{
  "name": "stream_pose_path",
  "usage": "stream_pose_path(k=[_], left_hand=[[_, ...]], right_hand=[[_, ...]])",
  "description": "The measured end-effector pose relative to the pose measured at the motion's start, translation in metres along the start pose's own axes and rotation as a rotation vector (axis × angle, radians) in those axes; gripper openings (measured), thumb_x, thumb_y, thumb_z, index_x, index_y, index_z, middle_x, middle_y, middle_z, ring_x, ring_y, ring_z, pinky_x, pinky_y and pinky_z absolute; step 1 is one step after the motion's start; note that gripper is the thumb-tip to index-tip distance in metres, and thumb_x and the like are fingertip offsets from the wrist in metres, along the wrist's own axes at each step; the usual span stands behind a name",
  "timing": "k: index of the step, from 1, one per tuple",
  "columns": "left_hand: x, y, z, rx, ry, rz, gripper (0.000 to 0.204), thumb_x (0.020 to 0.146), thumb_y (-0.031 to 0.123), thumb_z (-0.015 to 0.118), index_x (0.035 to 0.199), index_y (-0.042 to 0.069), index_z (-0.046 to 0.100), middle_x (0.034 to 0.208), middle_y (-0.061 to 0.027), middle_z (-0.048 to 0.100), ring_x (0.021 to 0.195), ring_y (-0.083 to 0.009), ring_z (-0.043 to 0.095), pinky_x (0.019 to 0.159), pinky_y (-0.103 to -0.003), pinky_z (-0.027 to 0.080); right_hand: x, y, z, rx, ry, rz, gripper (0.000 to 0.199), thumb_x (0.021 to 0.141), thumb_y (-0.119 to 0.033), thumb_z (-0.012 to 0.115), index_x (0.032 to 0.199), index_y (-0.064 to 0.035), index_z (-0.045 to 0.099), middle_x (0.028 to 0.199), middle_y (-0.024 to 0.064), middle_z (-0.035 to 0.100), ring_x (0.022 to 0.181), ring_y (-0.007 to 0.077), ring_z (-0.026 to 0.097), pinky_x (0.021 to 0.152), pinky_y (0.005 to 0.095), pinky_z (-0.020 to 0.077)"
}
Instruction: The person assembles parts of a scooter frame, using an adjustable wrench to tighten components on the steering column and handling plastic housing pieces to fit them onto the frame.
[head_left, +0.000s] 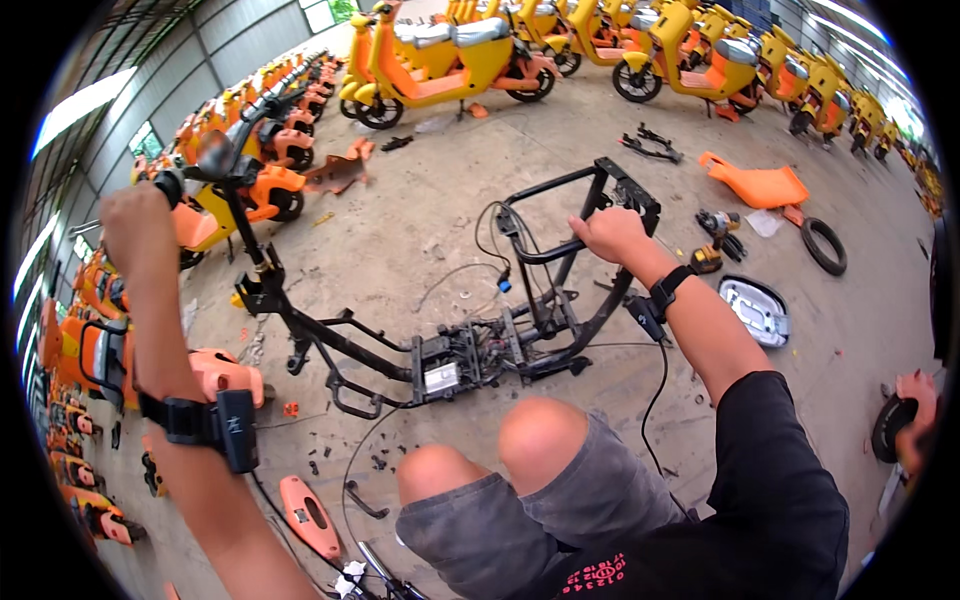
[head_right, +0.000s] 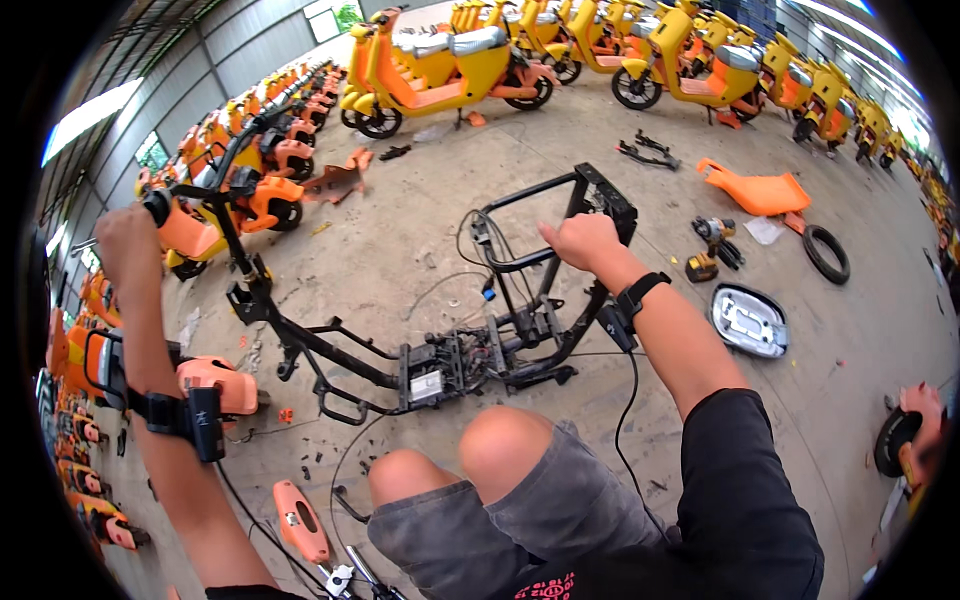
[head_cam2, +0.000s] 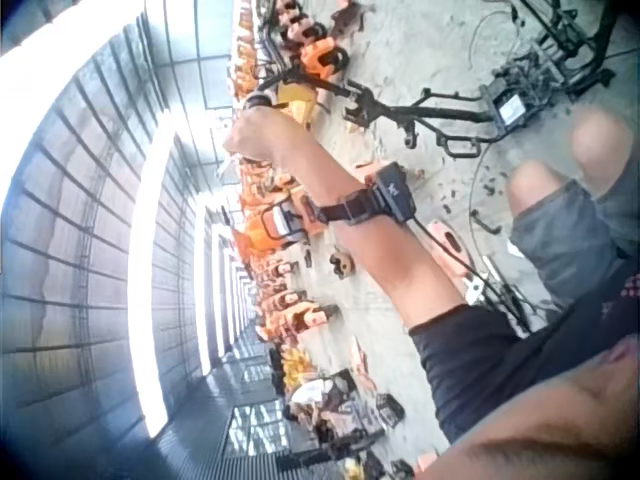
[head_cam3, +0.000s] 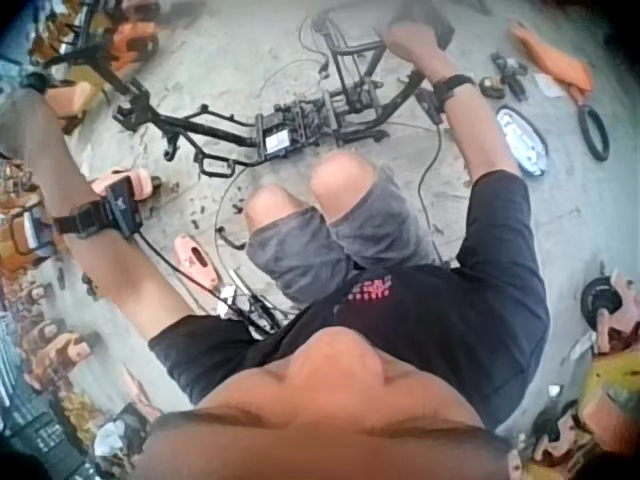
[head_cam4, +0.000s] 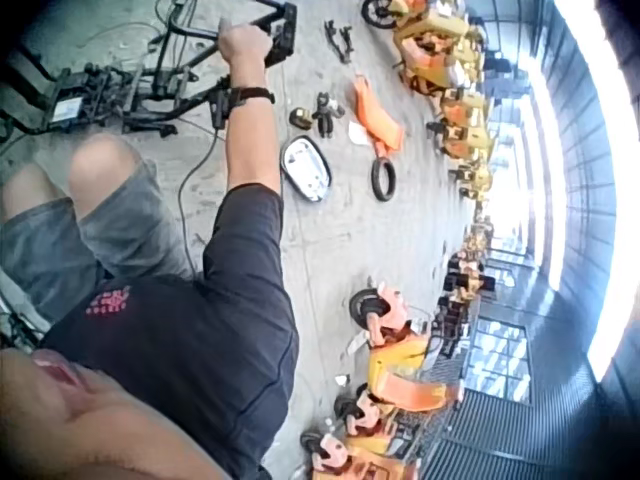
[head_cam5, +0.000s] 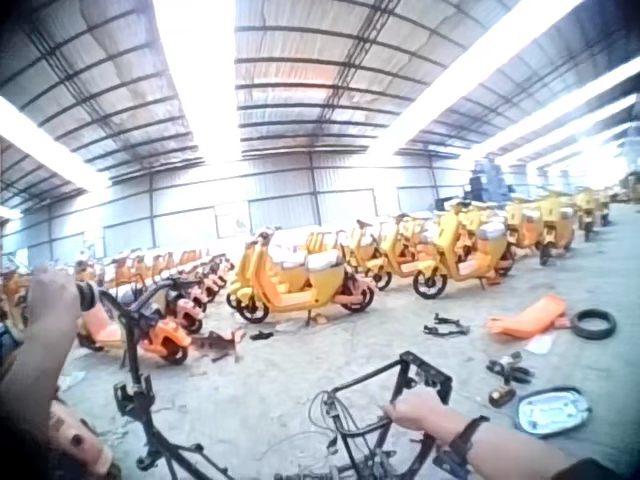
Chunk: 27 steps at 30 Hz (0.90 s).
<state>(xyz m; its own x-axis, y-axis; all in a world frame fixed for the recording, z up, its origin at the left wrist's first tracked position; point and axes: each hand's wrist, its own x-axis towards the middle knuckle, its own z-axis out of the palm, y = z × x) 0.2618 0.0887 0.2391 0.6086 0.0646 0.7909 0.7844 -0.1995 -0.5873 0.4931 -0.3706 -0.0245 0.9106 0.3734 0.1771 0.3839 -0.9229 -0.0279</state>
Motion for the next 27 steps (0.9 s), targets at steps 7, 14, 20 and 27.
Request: stream_pose_path(k=[7,14,20,27], left_hand=[[-0.005,0.002,0.047,-0.150,0.050,0.058,0.014,0.088,0.008,0.049,0.086,0.006,0.063,0.081,-0.0092,0.067,0.081,-0.0249,0.064,0.079,-0.037,0.047],[0.014,0.022,0.008,-0.107,0.054,0.044,0.013,0.085,0.006,0.054,0.082,0.006,0.067,0.082,-0.0098,0.068,0.078,-0.0251,0.066,0.070,-0.034,0.051],[0.015,0.041,-0.018,0.127,0.052,0.082,0.016,0.091,0.016,0.051,0.083,0.014,0.065,0.070,-0.0019,0.066,0.068,-0.0185,0.065,0.059,-0.034,0.044],[0.005,0.034,-0.026,-0.030,0.010,0.006,0.015,0.086,0.014,0.052,0.085,0.011,0.067,0.080,-0.0070,0.070,0.077,-0.0218,0.066,0.072,-0.036,0.045]], right_hand=[[-0.045,-0.021,-0.013,0.043,0.045,-0.056,0.072,0.096,-0.054,0.029,0.066,-0.0026,0.069,0.064,0.0178,0.064,0.064,0.0369,0.065,0.058,0.0455,0.0504],[-0.061,-0.016,-0.009,0.073,0.104,-0.001,0.069,0.096,-0.055,0.031,0.068,-0.0056,0.070,0.066,0.0163,0.066,0.067,0.0356,0.065,0.059,0.0443,0.0506],[-0.056,-0.013,0.008,0.042,0.308,0.027,0.059,0.094,-0.049,0.040,0.065,-0.0071,0.069,0.060,0.0171,0.064,0.059,0.0360,0.064,0.057,0.0453,0.0515],[-0.047,0.007,0.035,-0.014,0.872,-0.241,0.030,0.083,-0.025,0.059,0.057,-0.0117,0.052,0.050,0.0088,0.053,0.046,0.0290,0.053,0.050,0.0410,0.0423]])
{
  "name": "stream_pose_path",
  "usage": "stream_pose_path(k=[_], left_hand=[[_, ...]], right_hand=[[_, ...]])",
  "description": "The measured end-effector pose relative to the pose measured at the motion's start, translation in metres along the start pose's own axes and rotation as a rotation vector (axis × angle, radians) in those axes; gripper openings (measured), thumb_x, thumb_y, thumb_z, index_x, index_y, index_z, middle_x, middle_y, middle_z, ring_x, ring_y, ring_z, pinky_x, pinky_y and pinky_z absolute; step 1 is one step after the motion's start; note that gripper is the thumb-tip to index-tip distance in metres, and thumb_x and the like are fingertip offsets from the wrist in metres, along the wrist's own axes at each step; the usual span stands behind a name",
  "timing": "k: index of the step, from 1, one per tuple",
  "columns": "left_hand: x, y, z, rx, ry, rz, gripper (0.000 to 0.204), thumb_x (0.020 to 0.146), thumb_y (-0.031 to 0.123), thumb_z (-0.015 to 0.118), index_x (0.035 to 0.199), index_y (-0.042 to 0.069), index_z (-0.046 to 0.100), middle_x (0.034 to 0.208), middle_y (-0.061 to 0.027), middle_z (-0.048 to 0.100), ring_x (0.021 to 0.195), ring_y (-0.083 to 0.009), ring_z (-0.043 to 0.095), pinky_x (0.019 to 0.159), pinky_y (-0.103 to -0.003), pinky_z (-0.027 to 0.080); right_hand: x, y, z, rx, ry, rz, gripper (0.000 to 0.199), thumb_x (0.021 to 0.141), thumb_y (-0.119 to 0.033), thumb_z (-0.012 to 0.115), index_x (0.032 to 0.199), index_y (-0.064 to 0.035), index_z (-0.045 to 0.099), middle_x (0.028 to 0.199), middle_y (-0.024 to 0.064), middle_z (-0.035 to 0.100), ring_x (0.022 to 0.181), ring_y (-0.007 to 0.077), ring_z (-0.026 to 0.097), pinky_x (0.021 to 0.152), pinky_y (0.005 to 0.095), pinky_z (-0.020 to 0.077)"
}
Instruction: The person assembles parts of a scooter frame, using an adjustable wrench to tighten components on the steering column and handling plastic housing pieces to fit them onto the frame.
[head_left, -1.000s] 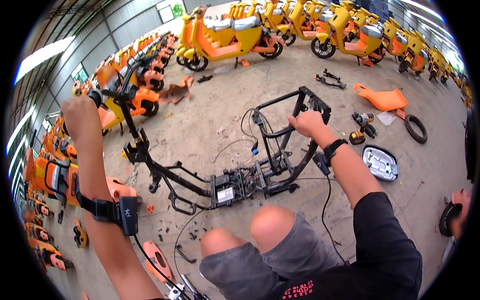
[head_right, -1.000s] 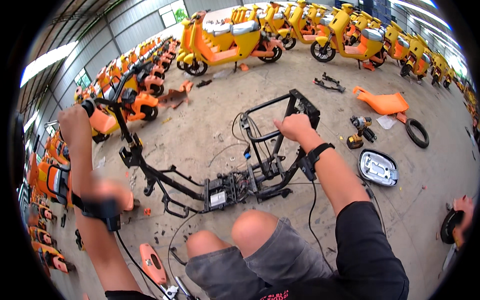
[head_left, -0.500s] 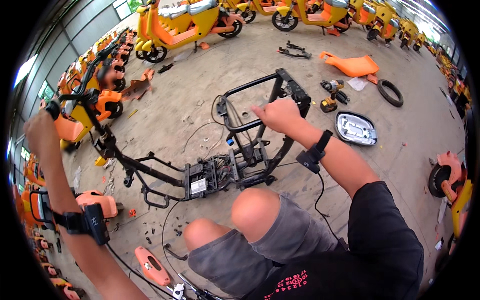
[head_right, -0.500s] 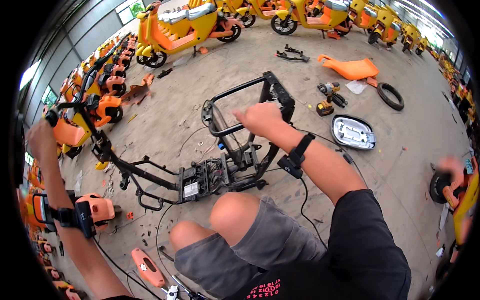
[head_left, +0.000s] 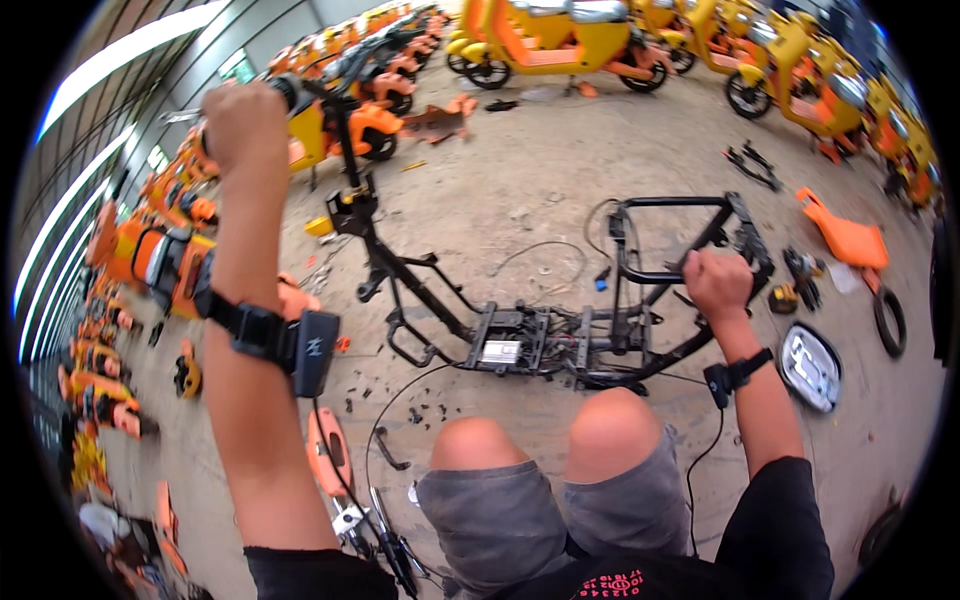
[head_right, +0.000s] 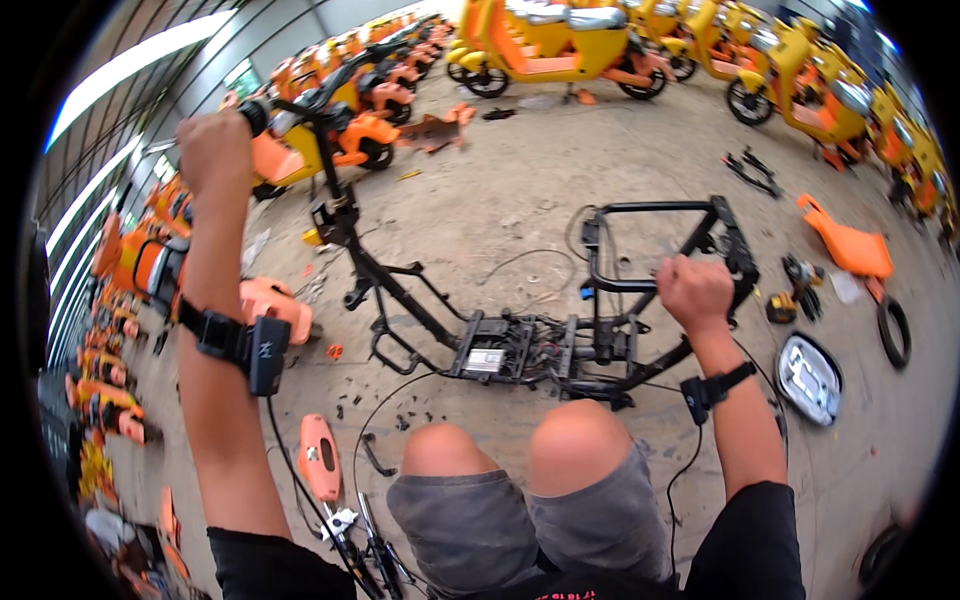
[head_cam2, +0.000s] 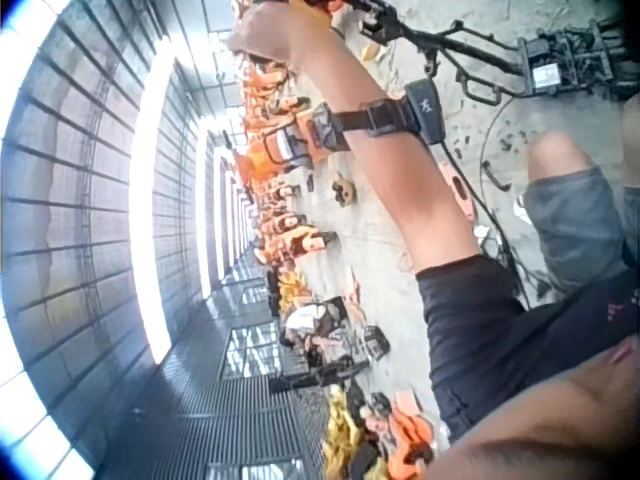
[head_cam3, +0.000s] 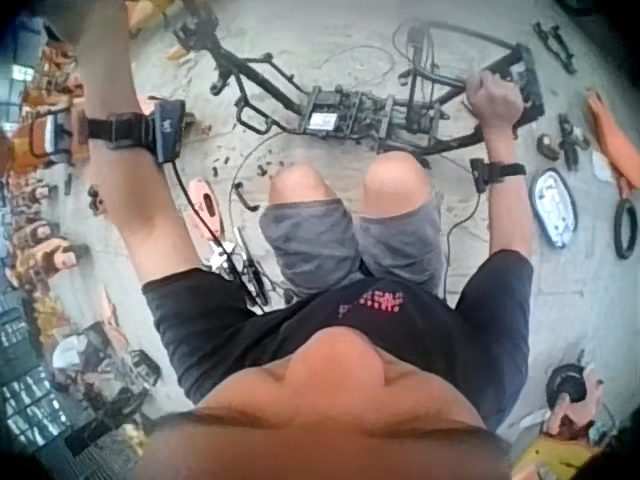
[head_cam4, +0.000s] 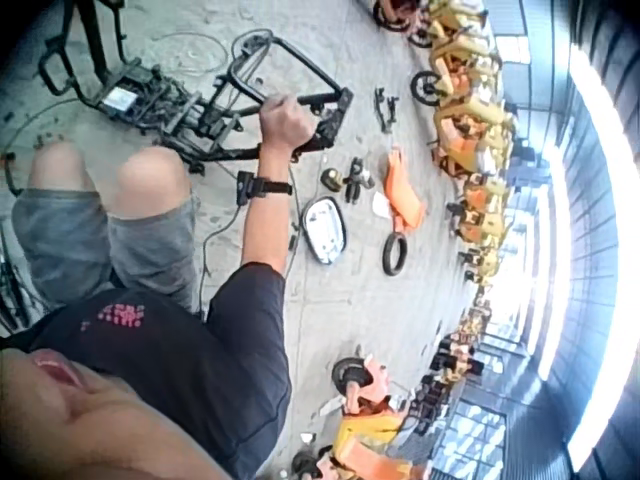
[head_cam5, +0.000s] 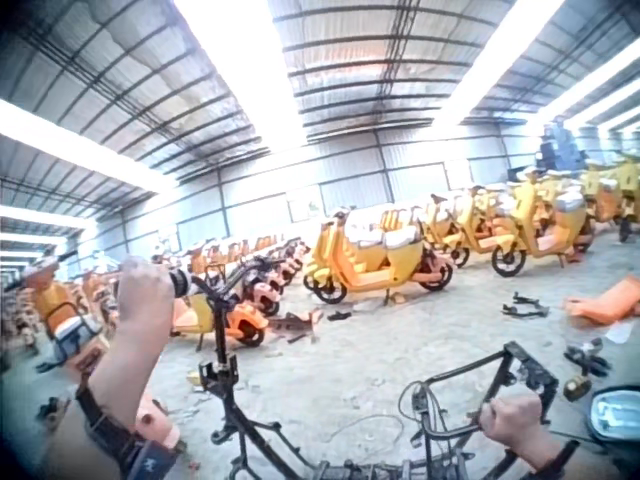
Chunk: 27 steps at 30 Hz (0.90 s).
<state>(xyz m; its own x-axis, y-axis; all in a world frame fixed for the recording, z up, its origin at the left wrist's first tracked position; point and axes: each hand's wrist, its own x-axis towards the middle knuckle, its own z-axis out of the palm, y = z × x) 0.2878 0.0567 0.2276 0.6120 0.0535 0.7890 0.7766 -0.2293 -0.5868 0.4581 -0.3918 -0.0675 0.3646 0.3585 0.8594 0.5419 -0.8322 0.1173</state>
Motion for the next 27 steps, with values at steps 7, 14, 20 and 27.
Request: stream_pose_path(k=[7,14,20,27], left_hand=[[-0.008,-0.002,0.000,0.208,-0.105,0.033,0.012,0.083,0.020,0.057,0.084,0.013,0.067,0.076,-0.0004,0.066,0.073,-0.0176,0.061,0.066,-0.034,0.041],[0.000,0.017,-0.028,0.231,-0.128,0.149,0.013,0.083,0.021,0.057,0.087,0.015,0.068,0.075,0.0009,0.061,0.076,-0.0188,0.058,0.070,-0.039,0.037],[-0.021,-0.056,0.013,0.127,-0.055,0.005,0.015,0.082,0.025,0.059,0.082,0.011,0.065,0.076,-0.0014,0.062,0.079,-0.0213,0.059,0.072,-0.039,0.039],[-0.022,-0.093,0.055,-0.238,0.140,0.026,0.023,0.086,0.031,0.061,0.077,0.011,0.064,0.074,-0.0035,0.064,0.080,-0.0200,0.059,0.081,-0.034,0.038]], right_hand=[[0.005,-0.011,0.018,0.098,0.055,-0.061,0.028,0.083,-0.022,0.057,0.059,-0.0099,0.050,0.052,0.0082,0.049,0.050,0.0286,0.052,0.053,0.0399,0.0390],[0.004,0.031,0.032,0.018,-0.055,0.021,0.029,0.086,-0.024,0.054,0.062,-0.0083,0.052,0.057,0.0126,0.053,0.056,0.0331,0.054,0.059,0.0435,0.0419],[0.009,0.000,0.025,0.106,-0.031,-0.028,0.032,0.089,-0.021,0.052,0.061,-0.0058,0.049,0.057,0.0126,0.053,0.056,0.0333,0.054,0.059,0.0438,0.0398],[0.012,0.003,0.020,0.090,-0.021,0.048,0.030,0.086,-0.022,0.054,0.059,-0.0081,0.051,0.056,0.0115,0.053,0.055,0.0327,0.053,0.061,0.0439,0.0398]])
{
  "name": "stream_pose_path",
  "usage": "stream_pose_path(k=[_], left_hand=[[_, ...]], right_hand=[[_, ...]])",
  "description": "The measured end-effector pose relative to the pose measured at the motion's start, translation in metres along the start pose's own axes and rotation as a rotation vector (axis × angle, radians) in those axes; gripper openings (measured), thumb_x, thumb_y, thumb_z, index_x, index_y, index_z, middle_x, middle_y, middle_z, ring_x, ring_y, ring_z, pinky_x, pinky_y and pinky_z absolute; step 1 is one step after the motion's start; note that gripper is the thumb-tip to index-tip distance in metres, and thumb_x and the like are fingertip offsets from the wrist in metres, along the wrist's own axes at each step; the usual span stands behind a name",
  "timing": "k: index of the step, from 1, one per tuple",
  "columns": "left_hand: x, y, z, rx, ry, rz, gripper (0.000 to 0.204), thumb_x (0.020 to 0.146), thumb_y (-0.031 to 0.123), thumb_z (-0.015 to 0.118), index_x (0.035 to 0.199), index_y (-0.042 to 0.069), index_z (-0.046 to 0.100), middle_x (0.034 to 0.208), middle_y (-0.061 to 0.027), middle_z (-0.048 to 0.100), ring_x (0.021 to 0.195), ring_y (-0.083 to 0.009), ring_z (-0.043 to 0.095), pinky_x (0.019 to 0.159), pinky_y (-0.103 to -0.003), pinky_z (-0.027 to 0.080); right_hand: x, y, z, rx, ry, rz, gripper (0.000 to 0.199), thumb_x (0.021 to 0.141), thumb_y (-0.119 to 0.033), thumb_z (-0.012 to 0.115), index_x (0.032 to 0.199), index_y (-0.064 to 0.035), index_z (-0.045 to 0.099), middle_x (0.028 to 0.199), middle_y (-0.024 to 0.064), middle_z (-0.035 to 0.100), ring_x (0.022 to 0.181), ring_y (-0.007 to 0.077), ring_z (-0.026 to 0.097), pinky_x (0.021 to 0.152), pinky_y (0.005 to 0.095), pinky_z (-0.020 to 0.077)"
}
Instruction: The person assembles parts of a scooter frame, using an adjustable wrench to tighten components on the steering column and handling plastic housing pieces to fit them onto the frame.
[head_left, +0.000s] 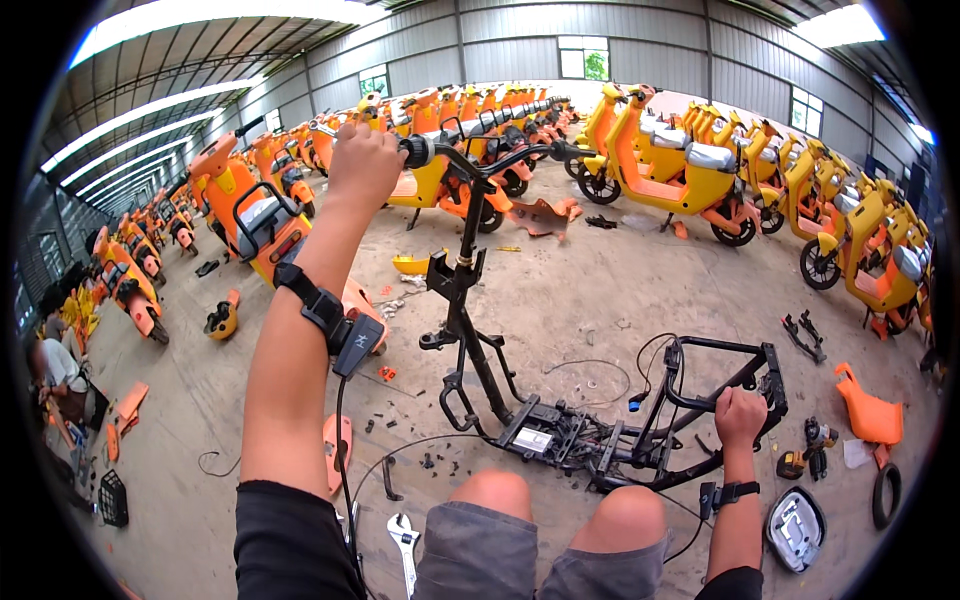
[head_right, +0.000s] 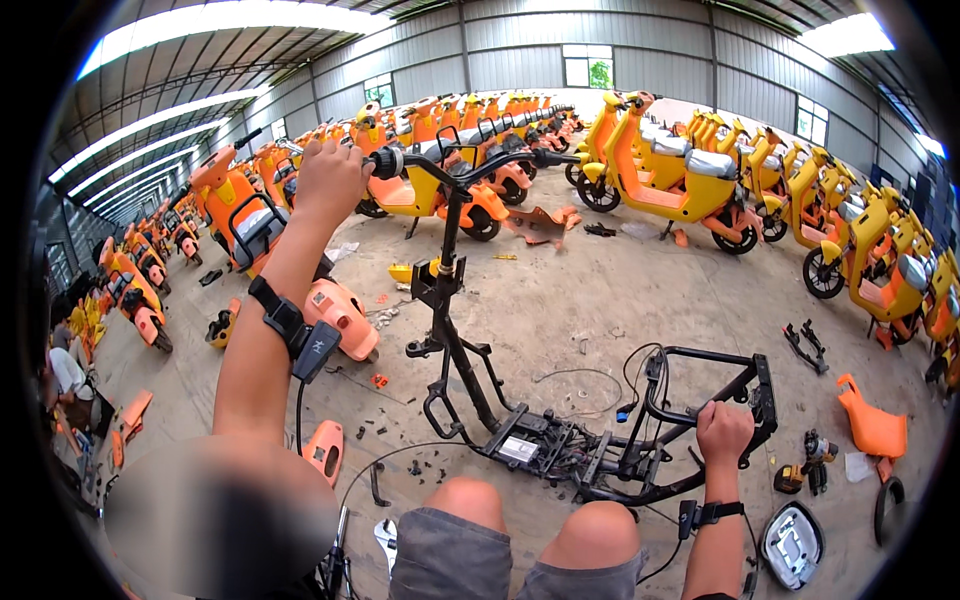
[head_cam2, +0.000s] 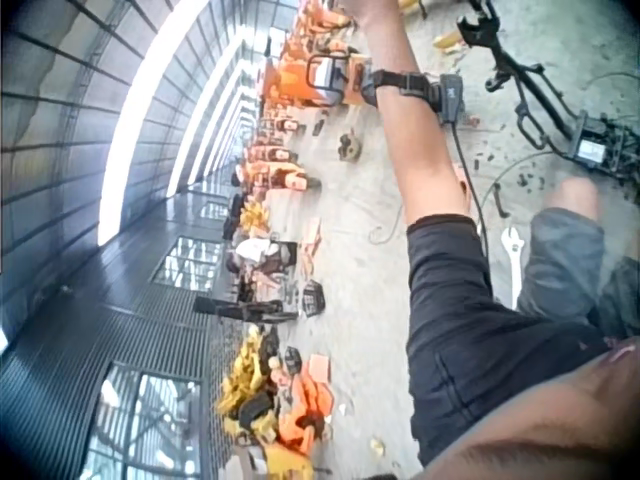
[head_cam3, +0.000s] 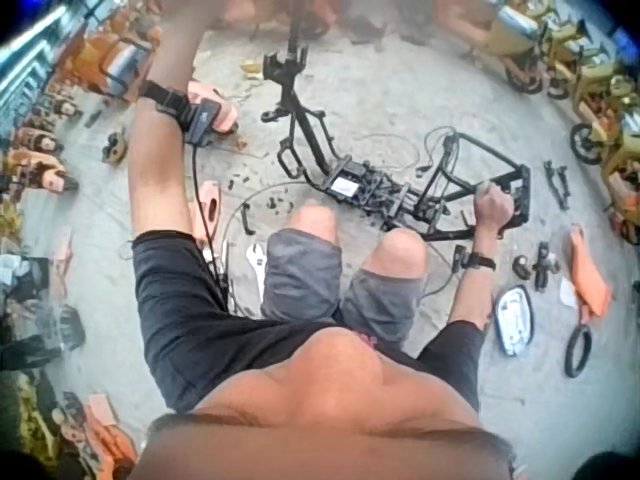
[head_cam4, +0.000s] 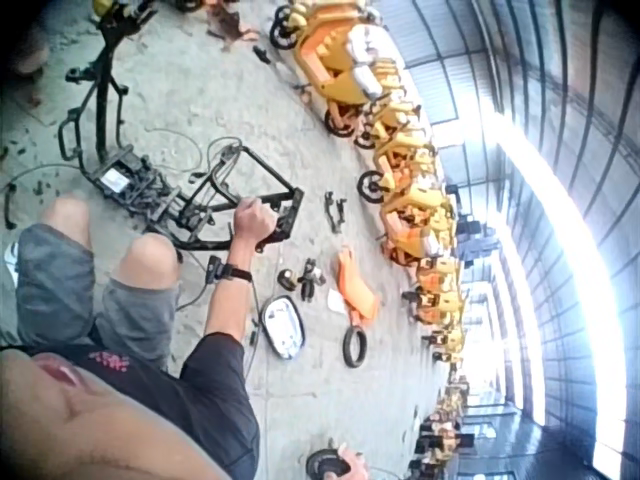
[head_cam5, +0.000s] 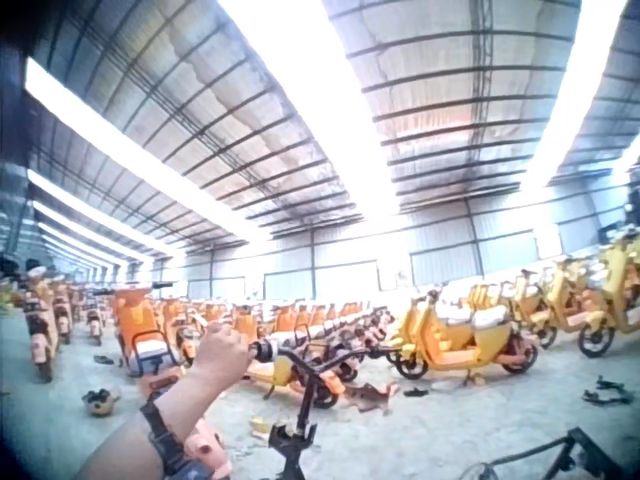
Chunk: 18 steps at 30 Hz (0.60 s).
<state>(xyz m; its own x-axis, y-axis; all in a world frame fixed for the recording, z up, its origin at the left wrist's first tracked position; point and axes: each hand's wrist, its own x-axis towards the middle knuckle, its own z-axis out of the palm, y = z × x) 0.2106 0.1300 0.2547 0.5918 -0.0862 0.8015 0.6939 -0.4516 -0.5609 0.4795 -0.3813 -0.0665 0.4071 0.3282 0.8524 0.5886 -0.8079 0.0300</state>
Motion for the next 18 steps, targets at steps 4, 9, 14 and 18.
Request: stream_pose_path(k=[4,9,14,18], left_hand=[[0.008,-0.014,0.011,-0.076,0.010,0.045,0.020,0.087,0.030,0.061,0.082,0.012,0.065,0.072,-0.0029,0.065,0.084,-0.0202,0.058,0.082,-0.035,0.038],[-0.005,-0.038,0.031,-0.223,0.031,-0.052,0.014,0.087,0.027,0.060,0.087,0.014,0.067,0.081,0.0002,0.066,0.096,-0.0218,0.055,0.087,-0.039,0.038],[-0.006,-0.043,0.037,-0.227,0.011,-0.074,0.011,0.087,0.020,0.060,0.093,0.013,0.067,0.086,-0.0041,0.065,0.099,-0.0270,0.053,0.087,-0.041,0.039],[0.006,-0.055,0.042,-0.359,0.035,-0.255,0.012,0.088,0.013,0.054,0.093,0.009,0.064,0.081,-0.0166,0.066,0.086,-0.0369,0.059,0.080,-0.045,0.043]], right_hand=[[0.000,0.002,0.005,-0.020,-0.039,0.017,0.029,0.084,-0.022,0.054,0.059,-0.0076,0.052,0.056,0.0124,0.054,0.057,0.0338,0.054,0.062,0.0447,0.0403],[-0.009,0.001,0.012,0.003,-0.046,0.034,0.029,0.083,-0.022,0.055,0.057,-0.0072,0.052,0.054,0.0130,0.054,0.054,0.0346,0.053,0.061,0.0455,0.0392],[-0.007,-0.004,0.011,0.046,-0.004,0.054,0.030,0.081,-0.022,0.056,0.056,-0.0073,0.051,0.053,0.0131,0.053,0.052,0.0340,0.052,0.061,0.0462,0.0381],[-0.009,0.004,0.008,-0.002,0.016,0.053,0.029,0.080,-0.022,0.057,0.055,-0.0084,0.052,0.052,0.0112,0.053,0.051,0.0319,0.052,0.060,0.0446,0.0377]])
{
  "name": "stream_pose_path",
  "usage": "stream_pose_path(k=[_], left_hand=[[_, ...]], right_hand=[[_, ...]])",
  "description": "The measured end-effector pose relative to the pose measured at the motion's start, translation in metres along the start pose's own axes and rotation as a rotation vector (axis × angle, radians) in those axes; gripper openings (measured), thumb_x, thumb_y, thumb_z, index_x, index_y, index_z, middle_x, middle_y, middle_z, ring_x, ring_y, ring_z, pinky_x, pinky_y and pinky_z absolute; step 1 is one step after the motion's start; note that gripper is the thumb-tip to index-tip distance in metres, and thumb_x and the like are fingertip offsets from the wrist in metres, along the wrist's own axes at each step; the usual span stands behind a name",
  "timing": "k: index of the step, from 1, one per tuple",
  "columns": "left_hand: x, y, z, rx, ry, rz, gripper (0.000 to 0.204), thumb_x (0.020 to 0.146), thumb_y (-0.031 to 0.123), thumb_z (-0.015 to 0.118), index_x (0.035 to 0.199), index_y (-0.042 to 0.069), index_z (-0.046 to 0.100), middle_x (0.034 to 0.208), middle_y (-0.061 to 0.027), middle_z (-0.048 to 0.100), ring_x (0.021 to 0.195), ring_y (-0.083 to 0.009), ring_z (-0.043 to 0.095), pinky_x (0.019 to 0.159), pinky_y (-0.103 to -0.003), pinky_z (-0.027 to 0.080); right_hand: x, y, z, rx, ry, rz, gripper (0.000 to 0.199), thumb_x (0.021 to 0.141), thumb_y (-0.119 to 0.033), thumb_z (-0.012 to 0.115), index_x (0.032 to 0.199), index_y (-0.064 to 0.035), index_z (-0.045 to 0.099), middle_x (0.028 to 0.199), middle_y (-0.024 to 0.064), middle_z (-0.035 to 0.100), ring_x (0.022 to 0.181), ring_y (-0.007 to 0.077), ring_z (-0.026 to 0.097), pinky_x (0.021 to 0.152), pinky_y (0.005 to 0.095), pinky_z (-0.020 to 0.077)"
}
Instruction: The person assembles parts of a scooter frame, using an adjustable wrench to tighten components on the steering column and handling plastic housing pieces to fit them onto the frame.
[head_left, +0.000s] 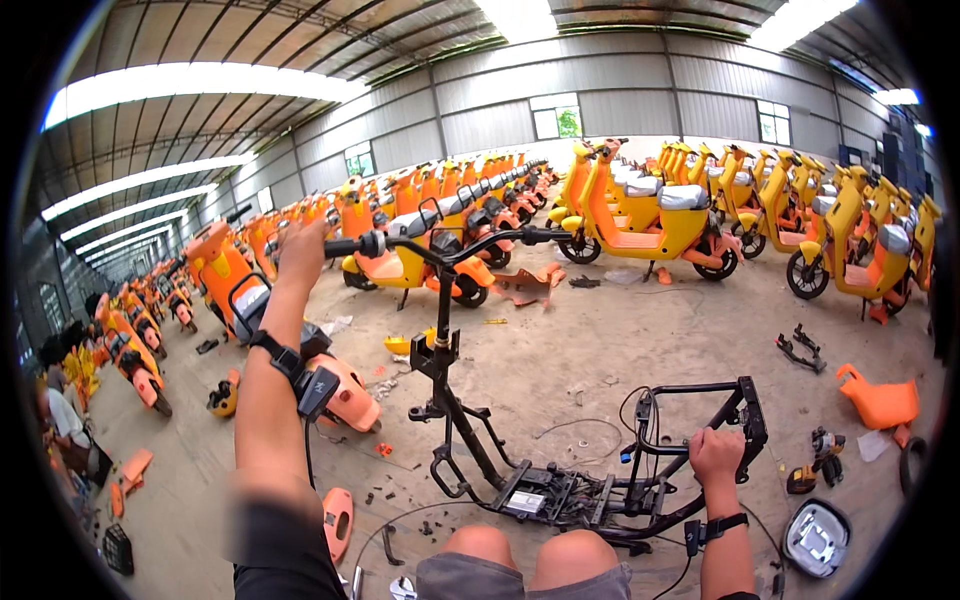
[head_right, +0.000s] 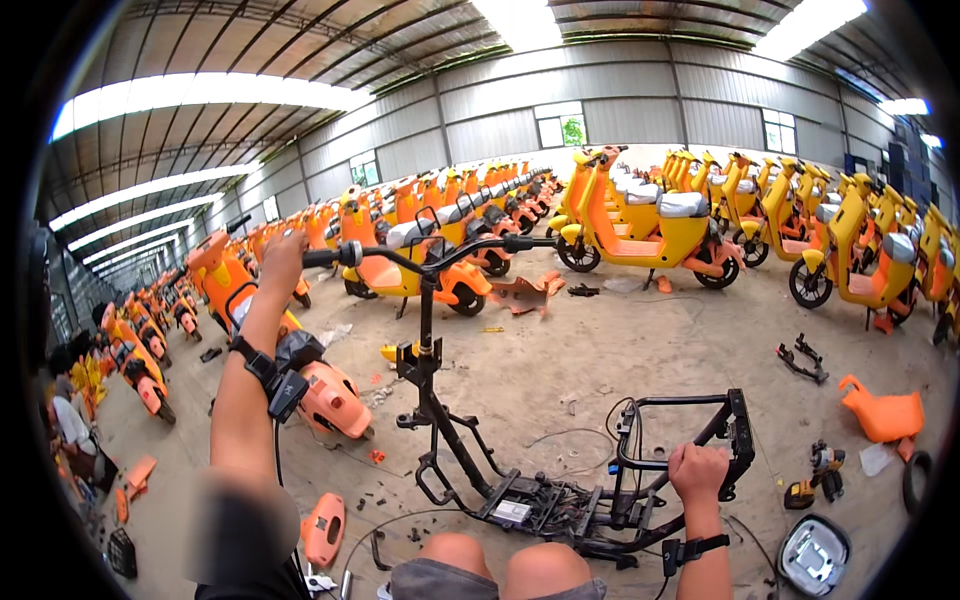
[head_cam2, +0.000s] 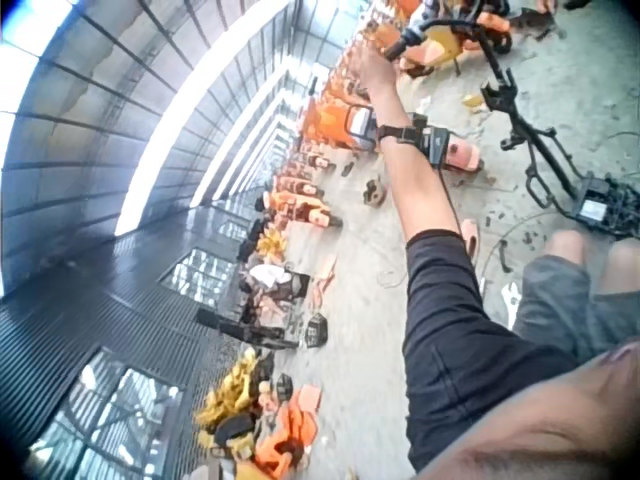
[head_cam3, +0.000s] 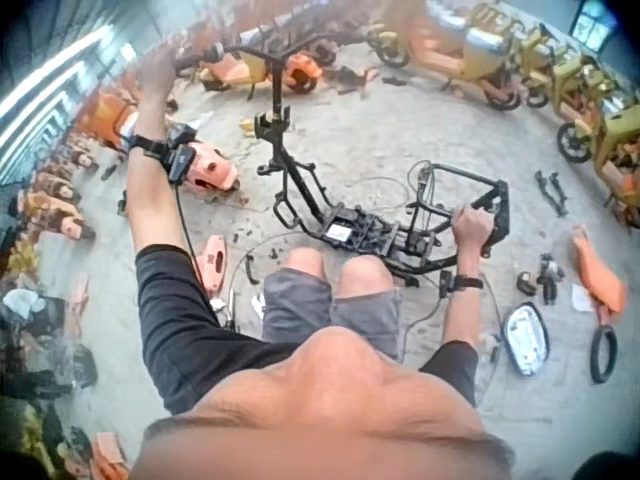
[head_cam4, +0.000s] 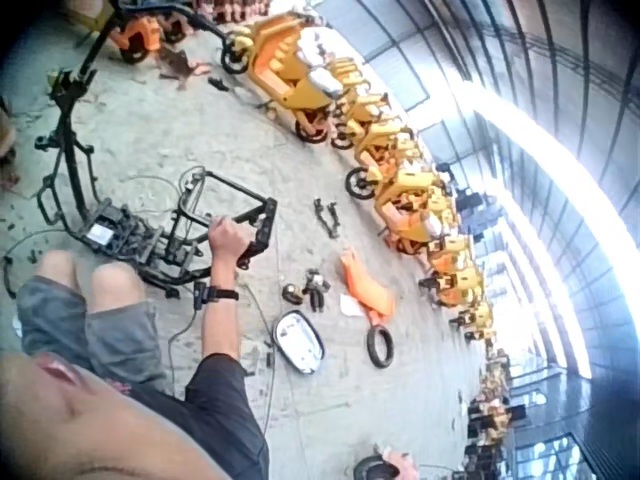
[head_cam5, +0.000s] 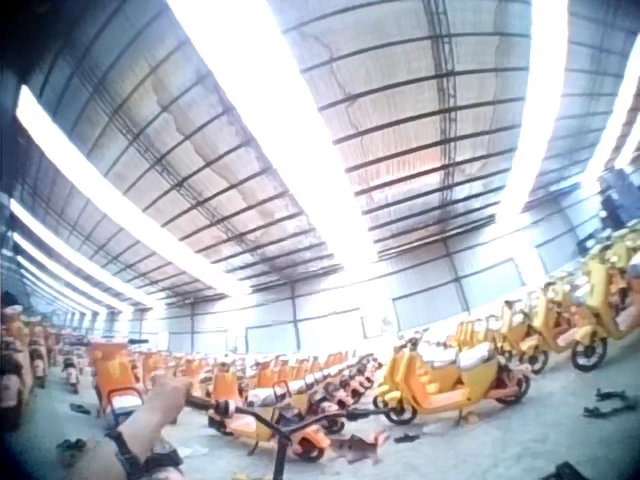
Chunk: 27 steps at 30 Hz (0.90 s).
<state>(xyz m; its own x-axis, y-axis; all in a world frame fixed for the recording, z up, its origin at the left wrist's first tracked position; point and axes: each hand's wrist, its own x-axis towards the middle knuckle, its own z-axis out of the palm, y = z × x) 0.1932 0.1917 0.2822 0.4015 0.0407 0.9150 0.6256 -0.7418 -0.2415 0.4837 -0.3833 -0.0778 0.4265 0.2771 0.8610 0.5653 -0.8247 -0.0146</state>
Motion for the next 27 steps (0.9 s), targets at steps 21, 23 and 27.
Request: stream_pose_path(k=[21,23,27], left_hand=[[-0.127,0.100,-0.104,-1.084,-0.782,-0.799,0.030,0.095,0.013,0.045,0.121,0.003,0.054,0.082,-0.0074,0.067,0.061,-0.0109,0.054,0.053,-0.025,0.045],[-0.150,0.147,-0.112,-1.269,-0.917,-0.566,0.029,0.096,0.015,0.044,0.121,0.004,0.053,0.081,-0.0069,0.067,0.060,-0.0072,0.051,0.051,-0.022,0.043],[-0.207,0.274,-0.145,-1.753,-1.169,-0.485,0.027,0.102,0.024,0.042,0.116,0.004,0.054,0.082,-0.0052,0.066,0.061,-0.0072,0.049,0.055,-0.021,0.042]], right_hand=[[0.004,-0.004,-0.009,0.078,-0.055,-0.004,0.028,0.081,-0.022,0.057,0.056,-0.0094,0.054,0.051,0.0090,0.053,0.052,0.0295,0.054,0.059,0.0421,0.0398],[0.012,-0.006,-0.020,0.083,-0.064,-0.028,0.029,0.083,-0.023,0.056,0.057,-0.0085,0.054,0.053,0.0097,0.053,0.053,0.0302,0.055,0.060,0.0433,0.0405],[0.004,0.014,-0.020,-0.017,-0.305,-0.010,0.023,0.082,-0.024,0.058,0.067,-0.0087,0.063,0.067,0.0091,0.063,0.072,0.0277,0.062,0.068,0.0442,0.0449]])
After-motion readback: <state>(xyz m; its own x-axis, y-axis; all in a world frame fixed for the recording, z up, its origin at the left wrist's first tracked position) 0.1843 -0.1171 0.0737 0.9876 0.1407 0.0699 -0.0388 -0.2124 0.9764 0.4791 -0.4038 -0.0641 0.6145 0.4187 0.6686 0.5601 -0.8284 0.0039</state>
